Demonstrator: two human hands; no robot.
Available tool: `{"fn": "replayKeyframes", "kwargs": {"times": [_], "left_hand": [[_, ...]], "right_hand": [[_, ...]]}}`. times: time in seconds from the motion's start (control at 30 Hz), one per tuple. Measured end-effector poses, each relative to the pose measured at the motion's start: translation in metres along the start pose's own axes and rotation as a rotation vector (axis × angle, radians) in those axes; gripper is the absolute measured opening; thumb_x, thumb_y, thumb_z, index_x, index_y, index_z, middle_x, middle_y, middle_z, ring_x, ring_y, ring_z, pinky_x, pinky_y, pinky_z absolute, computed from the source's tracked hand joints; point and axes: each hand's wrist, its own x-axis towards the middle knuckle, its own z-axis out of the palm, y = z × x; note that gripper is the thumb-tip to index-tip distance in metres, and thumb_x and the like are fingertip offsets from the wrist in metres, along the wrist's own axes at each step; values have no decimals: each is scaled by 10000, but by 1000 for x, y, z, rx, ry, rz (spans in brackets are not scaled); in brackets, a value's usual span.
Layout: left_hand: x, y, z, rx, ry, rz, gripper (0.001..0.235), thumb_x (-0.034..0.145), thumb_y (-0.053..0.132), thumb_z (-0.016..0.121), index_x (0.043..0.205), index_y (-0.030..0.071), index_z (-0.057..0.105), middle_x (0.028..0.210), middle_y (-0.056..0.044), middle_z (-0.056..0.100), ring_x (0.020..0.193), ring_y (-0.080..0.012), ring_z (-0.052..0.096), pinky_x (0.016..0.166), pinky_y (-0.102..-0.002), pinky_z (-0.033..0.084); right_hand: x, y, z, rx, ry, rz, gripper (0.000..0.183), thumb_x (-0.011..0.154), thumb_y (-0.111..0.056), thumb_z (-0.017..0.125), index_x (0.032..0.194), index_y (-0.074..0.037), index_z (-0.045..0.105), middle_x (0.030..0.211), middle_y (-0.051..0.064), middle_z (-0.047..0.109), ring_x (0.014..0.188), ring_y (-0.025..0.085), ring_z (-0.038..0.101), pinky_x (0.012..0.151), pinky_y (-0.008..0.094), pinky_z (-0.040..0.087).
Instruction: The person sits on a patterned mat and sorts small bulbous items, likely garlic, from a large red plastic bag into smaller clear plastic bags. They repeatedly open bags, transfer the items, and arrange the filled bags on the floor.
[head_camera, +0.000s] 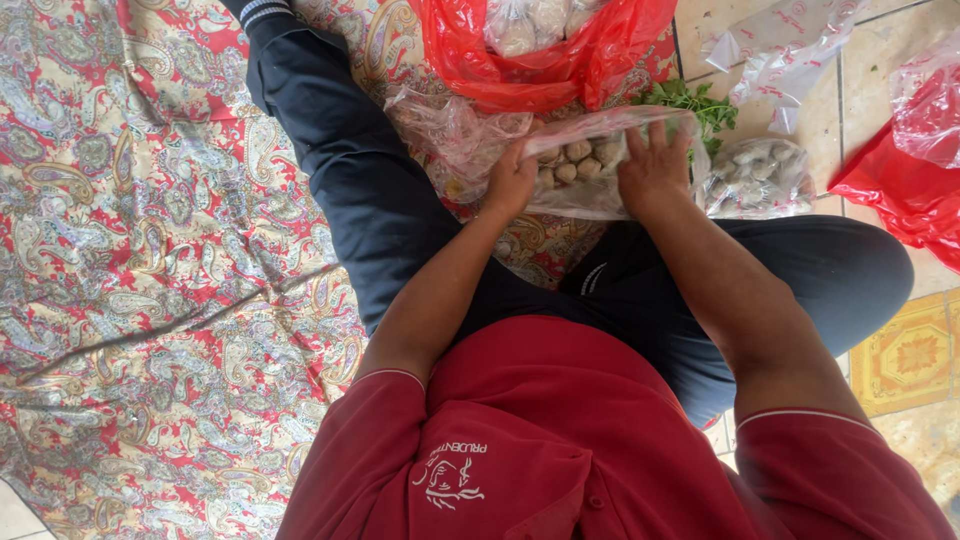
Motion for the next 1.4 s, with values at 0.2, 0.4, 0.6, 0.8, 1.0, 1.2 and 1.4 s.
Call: {"fn": "replayKeyframes", "kwargs": {"times": [0.2,0.4,0.6,0.8,1.0,1.2,1.4], "left_hand": [[10,-13,-33,261,-52,78,559,957,384,711,1321,-31,618,1269,-261,677,1173,-376,640,1052,-455,488],[61,-46,-131,331,880,116,912,795,177,915,1486,-8,350,1341,-360,503,1215,-467,521,1004,-479,449],[76,-50,-133,-267,611,-318,721,858,67,804,1450,-14,400,1241,-239,576,1032,-309,585,867,-406,480],[46,-2,-139,-886,335,214,257,1025,7,658,1273,-55,633,1109,-75,703,927,-133,648,824,-301,530],[-25,93,-139,-856,141,326,266,1056,51,623,1311,-21,645,1204,-70,713,1084,-145,667,980,-332,535],[-82,146,-128,-972,14,414,342,1070,53,603,1402,-27,574,1332,-111,675,1249,-213,637,1132,-403,491],[-92,158,-129,-802,174,440,535,968,0,696,1454,25,471,1357,-76,617,1266,-197,594,1124,-373,483]], "right_hand": [[-25,17,-42,733,-158,-348,553,806,-325,781,1327,-188,656,1310,134,668,1281,360,605,1095,482,487],[-56,41,-72,799,497,-426,499,872,-292,795,1306,-79,669,1314,184,649,1243,400,601,1026,467,484],[-54,57,-83,734,483,-314,525,862,-276,794,1324,-68,660,1318,175,648,1232,403,594,1037,468,487],[-50,62,-71,738,450,-298,531,861,-283,793,1333,-77,667,1299,166,651,1233,402,587,1031,473,480],[-35,35,-82,860,594,-317,528,914,-293,797,1367,-71,642,1340,175,636,1253,371,593,1076,462,482],[-28,-26,-90,1122,846,-430,713,657,-285,879,1260,16,645,1385,347,381,1256,534,423,984,547,439],[-37,-24,-89,663,872,-500,197,844,-70,760,1026,-77,685,1192,70,592,1201,317,580,1007,460,536]]}}
